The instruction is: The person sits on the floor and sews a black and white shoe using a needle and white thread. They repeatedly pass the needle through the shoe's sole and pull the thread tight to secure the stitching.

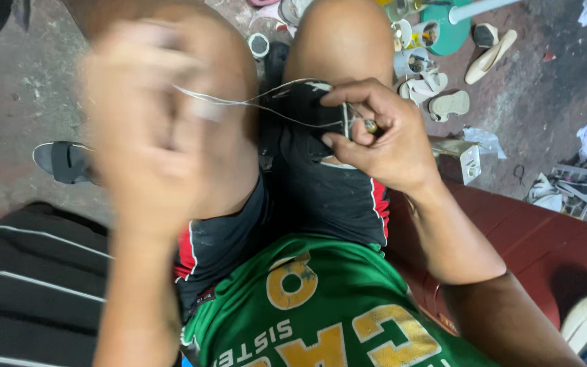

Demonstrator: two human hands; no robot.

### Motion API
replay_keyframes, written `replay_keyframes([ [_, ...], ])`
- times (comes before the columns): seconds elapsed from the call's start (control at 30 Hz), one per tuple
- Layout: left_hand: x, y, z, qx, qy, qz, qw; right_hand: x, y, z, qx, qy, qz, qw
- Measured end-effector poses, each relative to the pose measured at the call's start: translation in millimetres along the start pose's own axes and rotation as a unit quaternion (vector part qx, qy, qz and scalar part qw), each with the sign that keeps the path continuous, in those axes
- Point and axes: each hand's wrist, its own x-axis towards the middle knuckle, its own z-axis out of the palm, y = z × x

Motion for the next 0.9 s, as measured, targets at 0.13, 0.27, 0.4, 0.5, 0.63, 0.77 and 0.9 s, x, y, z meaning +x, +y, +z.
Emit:
replay_keyframes([
  [0.13,6,41,31,-0.127,-0.103,0.003,0.987,4,-16,7,-0.023,0.002,0.028,0.999],
  [0.27,-3,38,44,-0.14,-0.115,-0.007,0.983,0,-32,0,-0.163,-0.039,-0.008,0.986],
  [0.4,-6,34,41,-0.176,-0.11,-0.026,0.978,-1,-52,-15,-0.297,-0.082,-0.011,0.951],
  [0.5,-2,34,38,-0.195,-0.114,-0.028,0.974,0,-66,-30,-0.422,-0.138,0.049,0.894],
  [0.63,1,33,34,-0.181,-0.149,-0.042,0.971,4,-62,-23,-0.387,-0.107,-0.03,0.915],
  [0.77,4,34,26,-0.135,-0.142,-0.011,0.981,6,-41,-3,-0.298,-0.029,-0.166,0.94],
  [0.9,9,35,22,-0.03,-0.11,0.003,0.994,13,-27,5,-0.298,-0.015,-0.171,0.939],
])
